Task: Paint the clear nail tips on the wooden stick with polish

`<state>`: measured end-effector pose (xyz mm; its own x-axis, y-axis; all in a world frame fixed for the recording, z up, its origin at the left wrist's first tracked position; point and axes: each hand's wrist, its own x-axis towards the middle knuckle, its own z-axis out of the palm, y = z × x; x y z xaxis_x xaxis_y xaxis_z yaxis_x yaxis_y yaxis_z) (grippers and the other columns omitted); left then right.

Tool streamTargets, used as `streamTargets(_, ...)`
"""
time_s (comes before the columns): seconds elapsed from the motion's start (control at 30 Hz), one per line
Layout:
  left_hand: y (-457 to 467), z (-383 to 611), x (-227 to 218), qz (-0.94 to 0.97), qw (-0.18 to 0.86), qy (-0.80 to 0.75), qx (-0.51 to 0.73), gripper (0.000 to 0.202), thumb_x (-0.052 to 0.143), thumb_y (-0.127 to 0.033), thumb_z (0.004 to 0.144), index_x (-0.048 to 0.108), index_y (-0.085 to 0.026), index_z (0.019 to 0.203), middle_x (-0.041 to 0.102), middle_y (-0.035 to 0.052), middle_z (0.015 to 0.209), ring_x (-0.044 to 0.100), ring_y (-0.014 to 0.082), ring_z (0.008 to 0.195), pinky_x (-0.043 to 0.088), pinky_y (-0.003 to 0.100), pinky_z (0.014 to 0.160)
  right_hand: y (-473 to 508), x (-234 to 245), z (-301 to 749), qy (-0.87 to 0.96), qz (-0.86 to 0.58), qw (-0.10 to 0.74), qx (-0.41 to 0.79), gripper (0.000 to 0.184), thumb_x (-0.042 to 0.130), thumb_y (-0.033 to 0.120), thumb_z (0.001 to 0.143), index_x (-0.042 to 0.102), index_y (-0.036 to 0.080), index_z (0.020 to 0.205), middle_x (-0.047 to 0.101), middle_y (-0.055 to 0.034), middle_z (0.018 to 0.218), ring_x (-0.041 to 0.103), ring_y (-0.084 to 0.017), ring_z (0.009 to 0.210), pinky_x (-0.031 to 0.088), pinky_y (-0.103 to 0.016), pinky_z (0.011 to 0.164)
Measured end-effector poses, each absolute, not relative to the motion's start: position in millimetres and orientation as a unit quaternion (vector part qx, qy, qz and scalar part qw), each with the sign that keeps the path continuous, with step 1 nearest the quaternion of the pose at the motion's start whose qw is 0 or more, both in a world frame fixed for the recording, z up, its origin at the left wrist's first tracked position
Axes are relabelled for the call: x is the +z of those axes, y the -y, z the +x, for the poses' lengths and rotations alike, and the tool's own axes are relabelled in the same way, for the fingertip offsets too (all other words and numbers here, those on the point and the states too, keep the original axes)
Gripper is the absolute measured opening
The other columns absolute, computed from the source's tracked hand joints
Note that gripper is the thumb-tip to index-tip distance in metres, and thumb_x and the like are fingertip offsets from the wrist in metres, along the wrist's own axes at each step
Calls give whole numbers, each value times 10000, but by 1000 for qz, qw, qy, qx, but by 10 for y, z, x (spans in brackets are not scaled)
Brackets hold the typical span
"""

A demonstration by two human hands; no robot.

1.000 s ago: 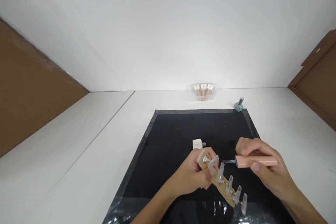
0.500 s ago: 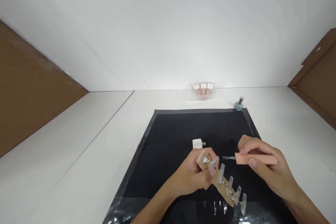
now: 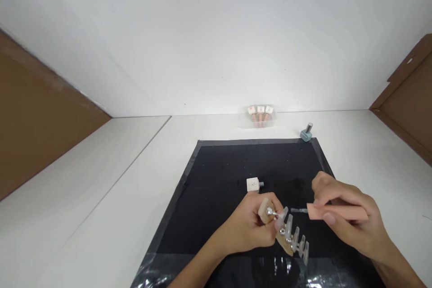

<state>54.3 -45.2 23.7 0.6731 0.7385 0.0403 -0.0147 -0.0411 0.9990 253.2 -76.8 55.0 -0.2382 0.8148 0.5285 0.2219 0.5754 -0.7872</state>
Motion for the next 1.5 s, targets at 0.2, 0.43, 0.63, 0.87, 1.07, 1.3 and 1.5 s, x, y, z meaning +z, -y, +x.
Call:
streamTargets(0.2,435,559,231,661,627,-287,294,76,527,-194,652,466,-173,611,368,-75,457,269,42,404,213,170,384,743,566,2543,769,-331,481,260,163,562,59,792,572,210,851,575,11,643,474,-130,593,419,-274,547)
streamTargets(0.43,429,575,265,652,636,-283,302,92,528,-204,666,469,-172,604,354,-81,447,260,42,396,210,170,373,733,591,2554,791,-319,461,243,188,540,25,760,569,198,827,544,17,612,485,-128,573,422,-288,544)
streamTargets(0.63,427,579,270,652,634,-282,307,97,533,-191,668,466,-171,600,348,-83,445,260,39,398,207,164,377,730,588,2552,795,-315,465,231,195,538,23,762,568,194,850,554,17,622,484,-122,575,423,-281,544)
streamTargets(0.87,427,573,270,656,631,-283,303,113,546,-202,668,457,-174,604,354,-81,450,259,38,402,209,162,381,723,623,2532,792,-322,471,218,195,548,35,753,575,213,828,556,19,583,482,-136,529,428,-301,519)
streamTargets(1.07,431,548,255,652,636,-292,293,147,562,-253,680,458,-176,610,359,-81,458,265,38,410,216,171,393,761,622,2538,763,-342,491,244,148,586,83,788,598,229,814,539,12,565,480,-154,535,419,-302,507)
streamTargets(1.3,461,554,227,619,668,-301,281,227,597,-333,716,438,-186,646,349,-89,479,267,40,414,223,175,396,804,480,2527,604,-396,547,424,228,619,427,859,633,226,753,514,8,590,464,-136,532,365,-237,445)
streamTargets(1.5,443,600,234,632,655,-310,274,253,607,-361,735,447,-178,664,385,-74,514,284,46,447,243,177,420,842,497,2463,654,-409,511,379,270,595,399,881,597,207,692,509,21,570,471,-119,514,393,-227,456)
